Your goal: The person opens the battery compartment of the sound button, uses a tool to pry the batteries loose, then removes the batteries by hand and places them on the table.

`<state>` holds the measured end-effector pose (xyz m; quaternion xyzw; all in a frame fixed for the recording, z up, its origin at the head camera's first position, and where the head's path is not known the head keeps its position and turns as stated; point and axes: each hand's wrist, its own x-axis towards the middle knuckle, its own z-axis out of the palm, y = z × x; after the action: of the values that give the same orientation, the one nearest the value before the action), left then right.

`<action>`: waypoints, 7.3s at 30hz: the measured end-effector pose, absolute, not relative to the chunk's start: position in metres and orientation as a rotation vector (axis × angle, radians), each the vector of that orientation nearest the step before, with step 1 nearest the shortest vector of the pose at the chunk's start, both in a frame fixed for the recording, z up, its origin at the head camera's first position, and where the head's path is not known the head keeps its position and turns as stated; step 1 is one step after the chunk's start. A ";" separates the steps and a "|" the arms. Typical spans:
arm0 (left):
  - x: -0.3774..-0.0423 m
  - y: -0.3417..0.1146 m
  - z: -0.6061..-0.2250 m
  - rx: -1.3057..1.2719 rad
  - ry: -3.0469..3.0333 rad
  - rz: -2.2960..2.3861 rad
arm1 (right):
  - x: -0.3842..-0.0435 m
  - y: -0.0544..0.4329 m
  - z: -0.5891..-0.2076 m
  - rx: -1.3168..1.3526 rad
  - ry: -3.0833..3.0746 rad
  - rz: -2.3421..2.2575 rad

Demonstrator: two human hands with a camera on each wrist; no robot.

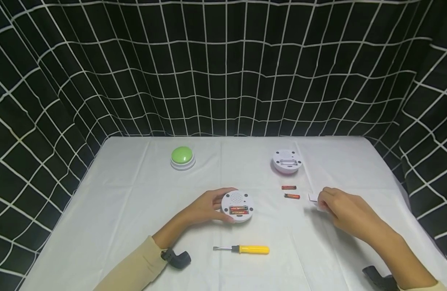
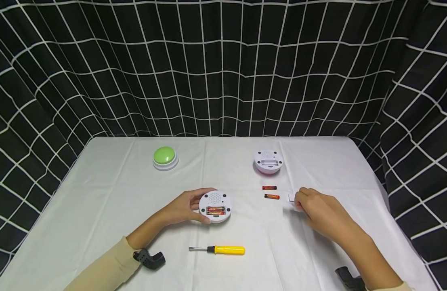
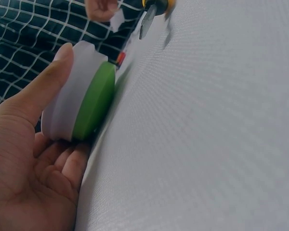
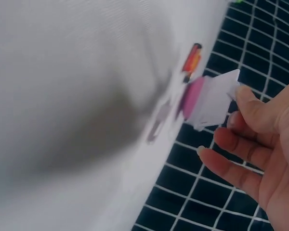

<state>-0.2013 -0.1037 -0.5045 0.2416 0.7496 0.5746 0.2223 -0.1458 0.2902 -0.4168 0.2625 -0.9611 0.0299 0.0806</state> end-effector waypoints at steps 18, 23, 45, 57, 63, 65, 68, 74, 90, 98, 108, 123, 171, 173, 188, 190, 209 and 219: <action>-0.200 -0.104 -0.502 0.683 2.043 1.601 | -0.153 0.303 -0.439 0.790 -2.950 0.007; -0.200 -0.104 -0.501 0.683 2.042 1.601 | -0.154 0.305 -0.443 0.798 -2.944 0.012; -0.202 -0.107 -0.506 0.702 2.006 1.626 | -0.156 0.297 -0.442 0.799 -2.965 -0.043; -0.203 -0.109 -0.506 0.729 1.987 1.620 | -0.145 0.242 -0.413 0.961 -2.884 0.075; -0.203 -0.111 -0.503 0.727 1.947 1.623 | -0.137 0.209 -0.408 1.099 -2.831 0.140; -0.203 -0.111 -0.502 0.728 1.929 1.627 | -0.135 0.197 -0.407 1.150 -2.837 0.161; -0.203 -0.112 -0.502 0.716 1.914 1.627 | -0.130 0.181 -0.407 1.228 -2.844 0.202; -0.203 -0.111 -0.501 0.686 1.857 1.663 | -0.127 0.156 -0.404 1.337 -2.888 0.269; -0.204 -0.115 -0.503 0.769 1.867 1.660 | -0.126 0.119 -0.413 1.460 -3.072 0.272; -0.205 -0.114 -0.503 0.817 1.857 1.675 | -0.124 0.113 -0.420 1.480 -3.093 0.225; -0.205 -0.113 -0.505 0.818 1.847 1.683 | -0.127 0.113 -0.424 1.552 -2.994 0.241; -0.202 -0.112 -0.497 0.752 1.918 1.657 | -0.142 0.134 -0.395 1.425 -2.902 0.499; -0.202 -0.109 -0.499 0.684 1.925 1.700 | -0.161 0.173 -0.376 1.102 -2.813 0.420; -0.202 -0.109 -0.499 0.679 1.923 1.698 | -0.161 0.173 -0.377 1.098 -2.821 0.426; -0.203 -0.109 -0.499 0.680 1.935 1.686 | -0.167 0.175 -0.384 1.074 -2.819 0.477; -0.202 -0.110 -0.499 0.674 1.931 1.687 | -0.167 0.176 -0.384 1.071 -2.824 0.478; -0.202 -0.110 -0.502 0.691 1.929 1.693 | -0.168 0.178 -0.387 0.980 -2.863 0.421; -0.202 -0.110 -0.503 0.691 1.920 1.700 | -0.168 0.180 -0.379 0.933 -2.965 0.436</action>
<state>-0.2022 -0.1098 -0.5032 0.2525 0.7017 0.6214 0.2404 -0.1678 0.1804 -0.3788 0.2972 -0.9446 0.1391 0.0016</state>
